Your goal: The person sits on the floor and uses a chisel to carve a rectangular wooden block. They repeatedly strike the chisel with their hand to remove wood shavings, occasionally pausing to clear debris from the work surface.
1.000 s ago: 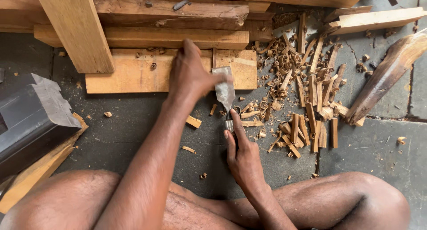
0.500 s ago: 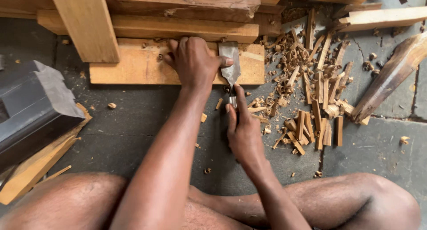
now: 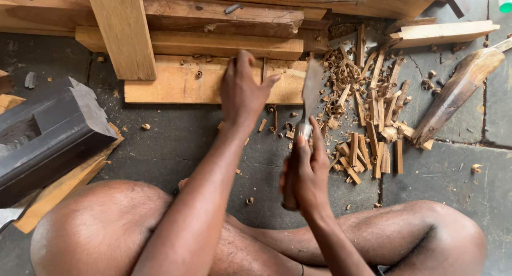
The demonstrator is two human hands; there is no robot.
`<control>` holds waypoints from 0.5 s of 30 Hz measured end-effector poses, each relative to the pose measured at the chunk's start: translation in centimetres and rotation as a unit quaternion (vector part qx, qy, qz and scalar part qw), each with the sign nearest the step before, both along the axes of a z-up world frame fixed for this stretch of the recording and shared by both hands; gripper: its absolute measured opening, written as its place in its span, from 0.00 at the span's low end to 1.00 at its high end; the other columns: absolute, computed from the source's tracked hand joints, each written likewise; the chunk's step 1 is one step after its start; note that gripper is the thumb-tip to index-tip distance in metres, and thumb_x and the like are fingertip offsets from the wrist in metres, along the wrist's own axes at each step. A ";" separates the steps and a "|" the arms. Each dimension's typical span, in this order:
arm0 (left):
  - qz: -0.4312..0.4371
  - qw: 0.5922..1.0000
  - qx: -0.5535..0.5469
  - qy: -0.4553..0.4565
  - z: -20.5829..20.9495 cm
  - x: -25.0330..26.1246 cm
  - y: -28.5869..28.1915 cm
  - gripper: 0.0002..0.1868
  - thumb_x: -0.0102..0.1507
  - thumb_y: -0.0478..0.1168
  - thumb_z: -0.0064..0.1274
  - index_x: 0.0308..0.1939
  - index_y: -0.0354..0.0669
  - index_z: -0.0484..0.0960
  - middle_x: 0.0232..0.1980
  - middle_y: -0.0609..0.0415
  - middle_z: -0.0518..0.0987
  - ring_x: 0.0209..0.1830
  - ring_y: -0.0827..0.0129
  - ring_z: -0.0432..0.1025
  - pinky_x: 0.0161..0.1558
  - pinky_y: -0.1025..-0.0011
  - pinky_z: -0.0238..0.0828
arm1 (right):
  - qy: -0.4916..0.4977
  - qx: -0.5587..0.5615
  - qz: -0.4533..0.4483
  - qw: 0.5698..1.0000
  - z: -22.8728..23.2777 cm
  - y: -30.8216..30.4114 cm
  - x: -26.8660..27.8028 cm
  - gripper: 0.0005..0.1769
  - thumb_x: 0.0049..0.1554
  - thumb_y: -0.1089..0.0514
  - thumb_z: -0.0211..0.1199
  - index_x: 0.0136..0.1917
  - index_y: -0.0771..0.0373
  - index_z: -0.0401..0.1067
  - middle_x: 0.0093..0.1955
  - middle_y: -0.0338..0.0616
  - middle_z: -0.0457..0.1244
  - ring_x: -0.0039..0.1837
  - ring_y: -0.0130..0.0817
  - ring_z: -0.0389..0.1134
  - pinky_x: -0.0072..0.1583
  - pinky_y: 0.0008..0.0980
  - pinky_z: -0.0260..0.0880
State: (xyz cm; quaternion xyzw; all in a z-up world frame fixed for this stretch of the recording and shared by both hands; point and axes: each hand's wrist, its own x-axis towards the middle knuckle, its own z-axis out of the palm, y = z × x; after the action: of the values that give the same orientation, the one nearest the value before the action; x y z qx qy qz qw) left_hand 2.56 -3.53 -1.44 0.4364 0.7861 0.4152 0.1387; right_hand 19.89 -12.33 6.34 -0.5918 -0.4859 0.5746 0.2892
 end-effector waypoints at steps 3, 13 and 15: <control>-0.012 1.000 0.014 0.006 -0.5 1.3 1.3 0.18 0.54 0.38 0.68 0.41 0.38 0.77 0.39 0.48 0.81 0.38 0.64 0.78 0.37 0.66 0.77 | -0.110 -0.015 0.048 0.993 -0.4 -0.6 1.9 0.34 0.65 0.50 0.47 0.83 0.45 0.46 0.23 0.40 0.60 0.21 0.29 0.62 0.22 0.33 0.64; -0.003 0.988 -0.063 -0.138 1.4 -1.4 1.7 0.06 0.55 0.36 0.68 0.34 0.40 0.88 0.31 0.52 0.87 0.31 0.65 0.83 0.39 0.64 0.79 | -0.091 0.000 0.069 0.993 -1.1 -0.3 2.2 0.36 0.65 0.52 0.51 0.84 0.44 0.47 0.23 0.38 0.58 0.22 0.26 0.60 0.25 0.31 0.64; -0.005 0.979 -0.096 -0.179 1.1 -1.5 1.8 0.09 0.56 0.37 0.66 0.39 0.39 0.87 0.32 0.53 0.87 0.29 0.66 0.83 0.39 0.64 0.79 | -0.123 -0.003 0.074 0.990 -1.3 0.0 1.9 0.36 0.65 0.52 0.52 0.83 0.44 0.47 0.24 0.38 0.58 0.23 0.25 0.61 0.25 0.31 0.65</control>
State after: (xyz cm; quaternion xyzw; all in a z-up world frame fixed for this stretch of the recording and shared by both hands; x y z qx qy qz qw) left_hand 1.07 -1.75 -0.32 0.3438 0.7825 0.4087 0.3201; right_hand 21.76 -12.37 5.04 -0.6215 -0.5583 0.5186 0.1819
